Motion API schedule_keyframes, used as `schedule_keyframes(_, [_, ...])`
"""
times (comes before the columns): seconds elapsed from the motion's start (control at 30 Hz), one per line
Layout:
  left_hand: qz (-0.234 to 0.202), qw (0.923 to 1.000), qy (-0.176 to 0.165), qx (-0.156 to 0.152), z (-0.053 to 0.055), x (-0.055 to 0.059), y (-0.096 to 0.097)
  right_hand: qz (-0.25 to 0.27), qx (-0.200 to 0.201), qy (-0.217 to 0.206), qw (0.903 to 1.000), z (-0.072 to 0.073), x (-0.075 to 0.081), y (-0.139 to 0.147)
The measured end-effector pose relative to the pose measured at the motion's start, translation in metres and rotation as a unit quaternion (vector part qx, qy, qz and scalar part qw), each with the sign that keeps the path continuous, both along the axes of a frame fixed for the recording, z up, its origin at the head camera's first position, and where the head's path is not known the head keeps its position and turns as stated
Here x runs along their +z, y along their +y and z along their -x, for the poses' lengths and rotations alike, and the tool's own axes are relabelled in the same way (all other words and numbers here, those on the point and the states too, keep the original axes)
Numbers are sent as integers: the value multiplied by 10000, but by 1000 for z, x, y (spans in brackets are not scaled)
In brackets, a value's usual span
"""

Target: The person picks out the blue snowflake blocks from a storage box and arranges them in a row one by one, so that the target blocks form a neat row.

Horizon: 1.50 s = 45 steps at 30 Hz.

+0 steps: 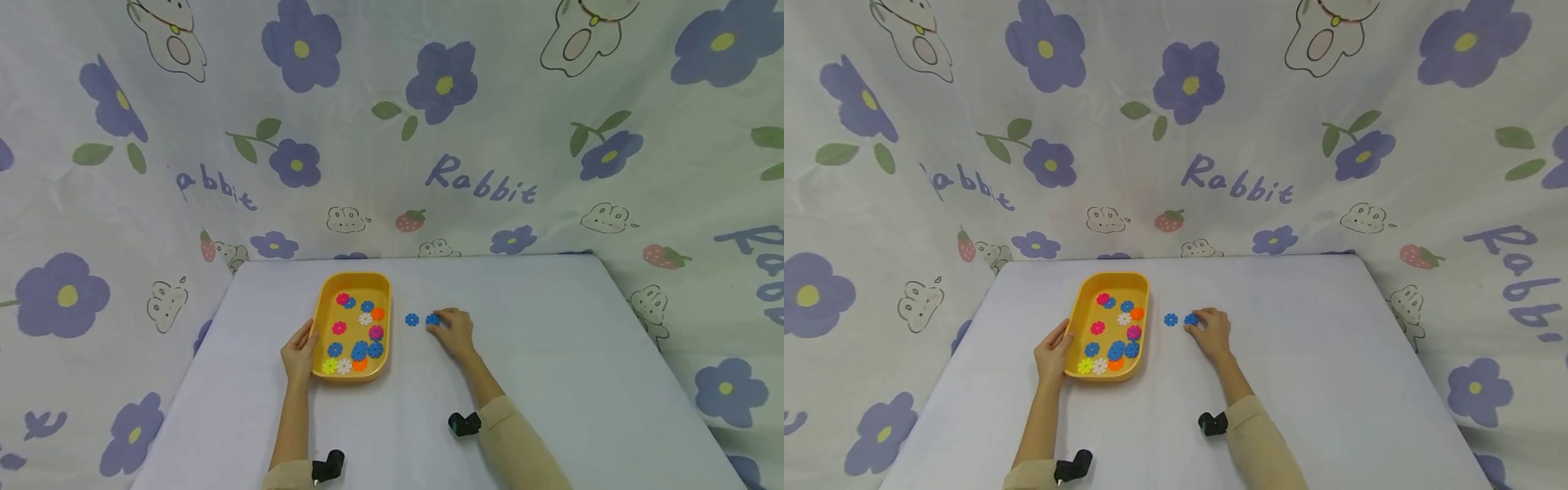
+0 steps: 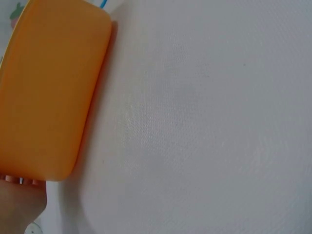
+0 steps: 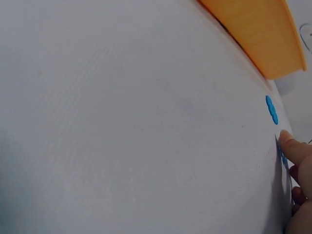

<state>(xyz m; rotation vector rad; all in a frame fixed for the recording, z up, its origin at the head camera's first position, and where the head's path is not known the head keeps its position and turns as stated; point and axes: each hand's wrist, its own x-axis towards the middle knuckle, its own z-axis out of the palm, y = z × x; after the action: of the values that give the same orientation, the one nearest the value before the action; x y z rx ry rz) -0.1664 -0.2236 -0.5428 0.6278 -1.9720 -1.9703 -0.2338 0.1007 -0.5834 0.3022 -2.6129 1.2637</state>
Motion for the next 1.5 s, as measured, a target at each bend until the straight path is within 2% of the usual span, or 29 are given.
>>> schedule_keyframes(0.2, [-103,9999,-56,-88,-2,3,1,-154,-213,-345,9991,-1,1,-1])
schedule_keyframes(0.37, [-58,9999,-96,-84,-3,3,2,54,-337,-304,9990,-3,2,-2])
schedule_keyframes(0.57, [-58,9999,-125,-37,-2,0,1,43,-403,-129,9991,-2,3,-5])
schedule_keyframes(0.87, [-86,9999,-113,-53,-1,0,0,-137,-565,-516,9970,0,5,-10])
schedule_keyframes(1.17, [-91,9999,-85,-29,-2,1,1,18,-458,-757,9961,-3,9,-11])
schedule_keyframes(1.5, [-86,9999,-75,-3,-1,1,1,-170,-423,-844,9954,-5,12,-13])
